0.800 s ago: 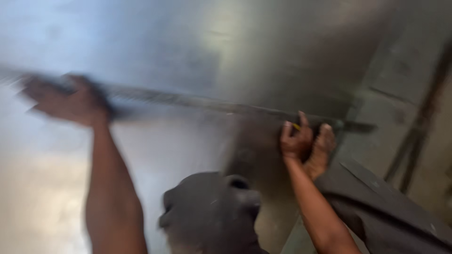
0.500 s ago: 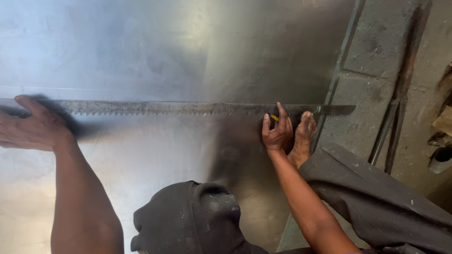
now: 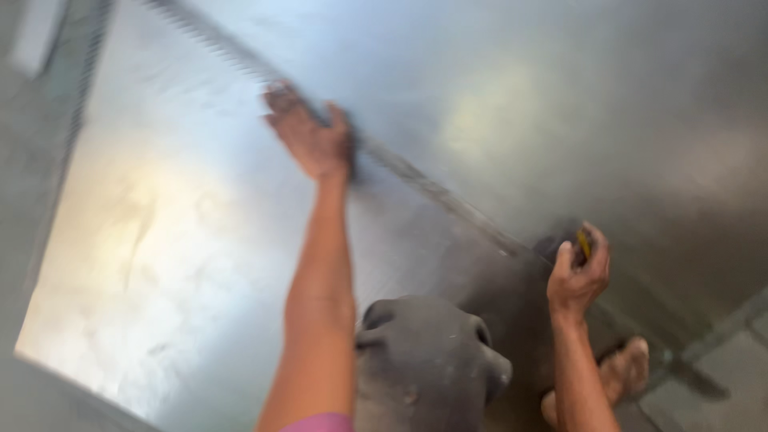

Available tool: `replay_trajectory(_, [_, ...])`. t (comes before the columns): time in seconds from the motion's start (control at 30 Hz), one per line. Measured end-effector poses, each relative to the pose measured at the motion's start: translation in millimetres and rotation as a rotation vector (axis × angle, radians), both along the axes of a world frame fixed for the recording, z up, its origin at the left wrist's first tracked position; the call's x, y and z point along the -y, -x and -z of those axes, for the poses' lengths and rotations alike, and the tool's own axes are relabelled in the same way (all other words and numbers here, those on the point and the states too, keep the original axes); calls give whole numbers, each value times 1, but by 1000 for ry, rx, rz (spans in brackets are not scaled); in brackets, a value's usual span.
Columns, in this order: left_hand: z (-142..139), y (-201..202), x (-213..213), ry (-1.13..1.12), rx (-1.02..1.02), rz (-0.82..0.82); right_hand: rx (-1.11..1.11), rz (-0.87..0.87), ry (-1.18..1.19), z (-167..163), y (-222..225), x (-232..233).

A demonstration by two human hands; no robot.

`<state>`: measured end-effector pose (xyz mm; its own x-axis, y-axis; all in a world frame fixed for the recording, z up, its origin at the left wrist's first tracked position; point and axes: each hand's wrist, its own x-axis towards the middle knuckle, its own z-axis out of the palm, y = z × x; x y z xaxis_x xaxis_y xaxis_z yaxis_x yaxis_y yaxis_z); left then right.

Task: The person uses a long saw blade as a straightedge and a pencil to draw straight lines on a large metal sheet. They repeatedly reposition the saw blade and draw lines across the surface of the sheet.

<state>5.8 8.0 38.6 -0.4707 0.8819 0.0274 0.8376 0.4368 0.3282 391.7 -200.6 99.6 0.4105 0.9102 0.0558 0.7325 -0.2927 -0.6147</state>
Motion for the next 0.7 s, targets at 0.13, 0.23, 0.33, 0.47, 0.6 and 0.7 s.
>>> replay_trajectory(0.13, [-21,1,-2,21,5,-38,-289,-348,92,-31,77,-123])
replay_trajectory(0.23, [-30,6,-7,9,1,-47,-173,-640,179,-47,148,-218])
replay_trajectory(0.33, [-35,17,-12,16,33,-48,-109,-821,136,-48,227,-292])
replay_trajectory(0.47, [-34,27,-14,14,94,-57,11,-1057,-2,-31,320,-364])
replay_trajectory(0.6, [-31,32,-18,-19,107,-89,180,-1164,183,-25,396,-417])
replay_trajectory(0.7, [-33,39,-24,-28,126,-98,313,-1218,308,-28,451,-455])
